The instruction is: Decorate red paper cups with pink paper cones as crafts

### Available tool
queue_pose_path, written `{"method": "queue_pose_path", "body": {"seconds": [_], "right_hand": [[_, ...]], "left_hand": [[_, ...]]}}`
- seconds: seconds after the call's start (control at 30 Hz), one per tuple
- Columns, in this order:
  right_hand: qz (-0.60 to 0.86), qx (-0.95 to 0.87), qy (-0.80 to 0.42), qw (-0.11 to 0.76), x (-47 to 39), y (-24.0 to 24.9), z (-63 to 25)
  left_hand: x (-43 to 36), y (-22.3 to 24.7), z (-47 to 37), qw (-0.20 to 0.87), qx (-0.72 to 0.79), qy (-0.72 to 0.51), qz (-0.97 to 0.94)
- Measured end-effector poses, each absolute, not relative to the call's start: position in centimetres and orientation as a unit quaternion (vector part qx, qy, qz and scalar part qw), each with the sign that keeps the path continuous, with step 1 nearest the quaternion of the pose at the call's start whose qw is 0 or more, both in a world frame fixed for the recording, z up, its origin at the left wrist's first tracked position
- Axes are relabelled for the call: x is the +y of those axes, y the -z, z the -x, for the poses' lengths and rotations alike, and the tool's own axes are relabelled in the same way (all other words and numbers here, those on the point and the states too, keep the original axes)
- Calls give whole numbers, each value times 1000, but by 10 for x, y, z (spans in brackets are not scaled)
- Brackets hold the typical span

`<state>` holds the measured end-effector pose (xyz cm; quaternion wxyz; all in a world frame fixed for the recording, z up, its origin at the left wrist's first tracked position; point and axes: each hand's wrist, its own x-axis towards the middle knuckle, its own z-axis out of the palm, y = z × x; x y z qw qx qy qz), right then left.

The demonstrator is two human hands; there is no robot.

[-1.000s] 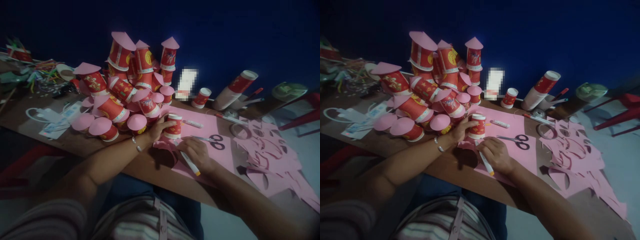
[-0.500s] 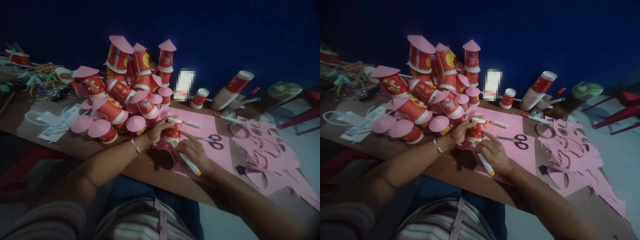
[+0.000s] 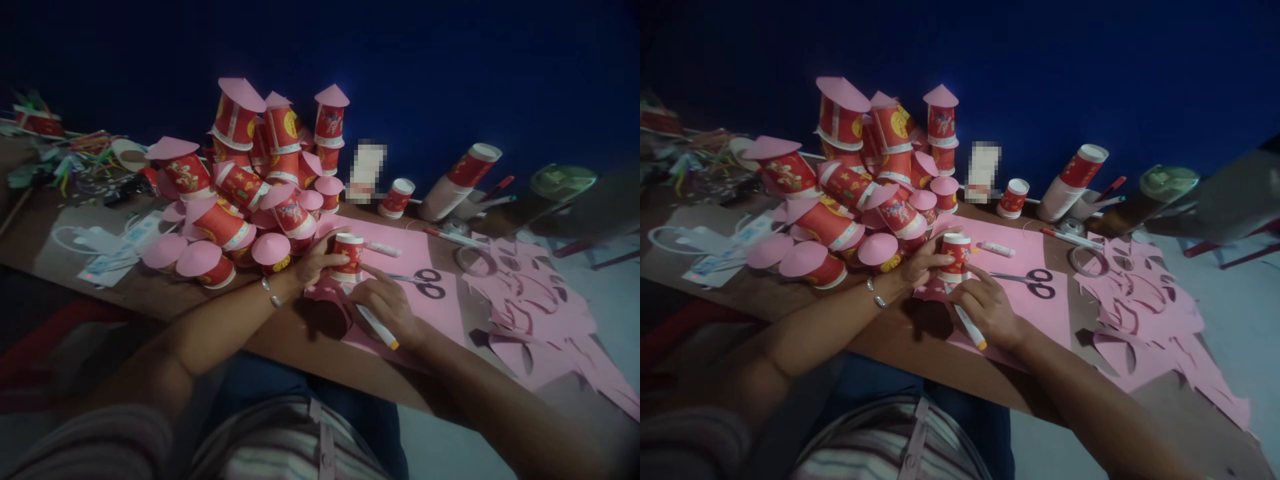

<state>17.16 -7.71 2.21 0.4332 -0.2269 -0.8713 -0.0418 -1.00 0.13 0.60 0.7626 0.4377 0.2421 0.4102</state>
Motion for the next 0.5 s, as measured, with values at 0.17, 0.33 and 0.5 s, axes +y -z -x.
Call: {"method": "queue_pose_path", "body": {"seconds": [0.17, 0.33, 0.5], "right_hand": [[232, -877, 38, 418, -77, -24, -172], [230, -872, 45, 431, -76, -22, -172], [229, -870, 35, 435, -74, -14, -176]], "left_hand": [[1, -7, 8, 762, 237, -412, -440], [-2, -10, 9, 773, 235, -378, -453], [-2, -6, 9, 767, 244, -365, -468]]}}
